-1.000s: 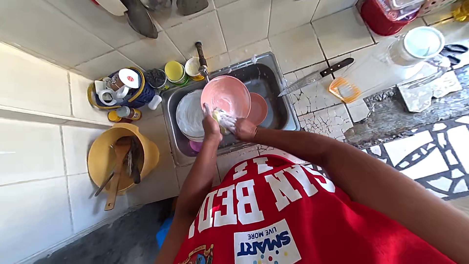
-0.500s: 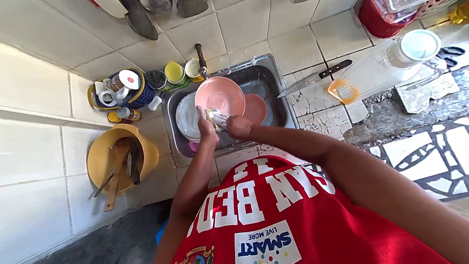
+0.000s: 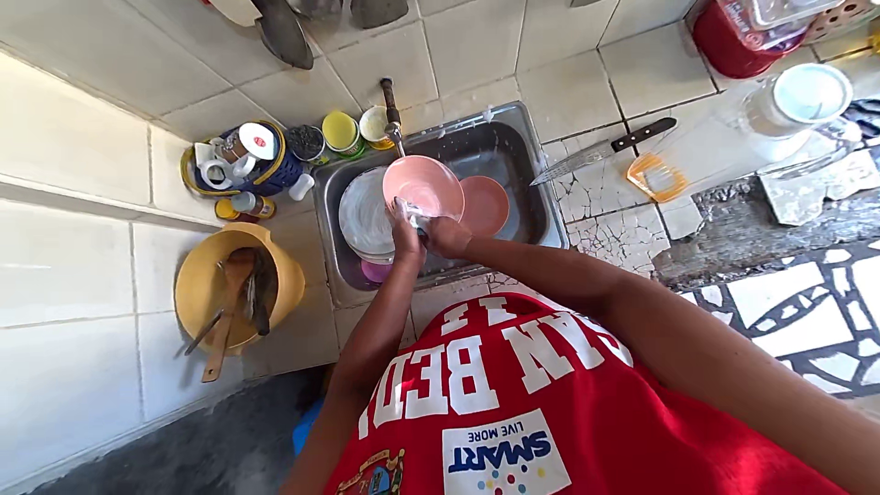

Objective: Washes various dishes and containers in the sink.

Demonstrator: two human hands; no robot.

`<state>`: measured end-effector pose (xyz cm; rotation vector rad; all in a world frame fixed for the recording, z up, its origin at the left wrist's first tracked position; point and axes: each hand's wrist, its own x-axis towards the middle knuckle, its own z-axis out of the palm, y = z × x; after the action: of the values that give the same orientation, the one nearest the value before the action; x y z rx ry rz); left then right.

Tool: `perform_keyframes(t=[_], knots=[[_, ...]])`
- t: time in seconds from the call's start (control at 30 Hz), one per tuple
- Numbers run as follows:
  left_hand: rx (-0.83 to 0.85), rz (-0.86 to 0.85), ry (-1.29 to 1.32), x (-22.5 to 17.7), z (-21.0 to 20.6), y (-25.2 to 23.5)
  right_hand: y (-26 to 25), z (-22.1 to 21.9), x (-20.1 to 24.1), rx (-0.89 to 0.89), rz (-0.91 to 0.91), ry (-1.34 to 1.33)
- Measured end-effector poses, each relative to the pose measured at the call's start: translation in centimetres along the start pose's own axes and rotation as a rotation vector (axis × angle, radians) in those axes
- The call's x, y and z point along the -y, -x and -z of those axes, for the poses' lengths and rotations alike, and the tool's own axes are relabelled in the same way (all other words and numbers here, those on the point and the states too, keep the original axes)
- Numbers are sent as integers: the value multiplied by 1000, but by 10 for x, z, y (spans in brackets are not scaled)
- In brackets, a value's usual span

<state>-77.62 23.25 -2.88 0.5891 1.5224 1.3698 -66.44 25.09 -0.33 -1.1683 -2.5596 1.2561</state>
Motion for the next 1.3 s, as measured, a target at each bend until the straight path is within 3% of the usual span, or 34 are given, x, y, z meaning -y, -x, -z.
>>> perform_keyframes(t=[0.07, 0.13, 0.2, 0.27, 0.37, 0.47, 0.57, 0.67, 0.73, 0.87, 0.97, 1.07, 1.2, 1.3], knots=[[-62, 56, -35, -10, 7, -2, 2, 0, -21, 24, 152, -11], [-94, 120, -13, -23, 17, 0, 8, 11, -46, 65, 254, 202], [-74, 185, 14, -31, 25, 6, 10, 24, -65, 68, 268, 509], [6, 225, 32, -31, 28, 10, 8, 34, -69, -42, 247, 652], [133, 218, 44, -28, 22, 10, 2, 43, -43, -93, 177, 546], [239, 182, 51, -29, 21, 6, 2, 27, -28, -50, 344, 357], [86, 173, 35, -34, 26, 3, 17, 18, -36, 34, 484, 344], [3, 180, 17, -33, 34, 5, 25, 41, -49, 218, 326, 644], [41, 179, 13, -31, 32, 6, 19, 54, -54, 144, 255, 747], [160, 202, 31, -30, 19, 4, -5, 40, -55, -107, 279, 524], [177, 133, 28, -29, 19, 0, 4, 23, -28, -73, 427, 308], [48, 136, 36, -34, 30, 0, 21, 22, -37, 6, 507, 328], [38, 220, 19, -34, 41, 4, 15, 49, -60, 44, 283, 659], [86, 233, 67, -35, 28, 10, 1, 52, -50, -67, 159, 655]])
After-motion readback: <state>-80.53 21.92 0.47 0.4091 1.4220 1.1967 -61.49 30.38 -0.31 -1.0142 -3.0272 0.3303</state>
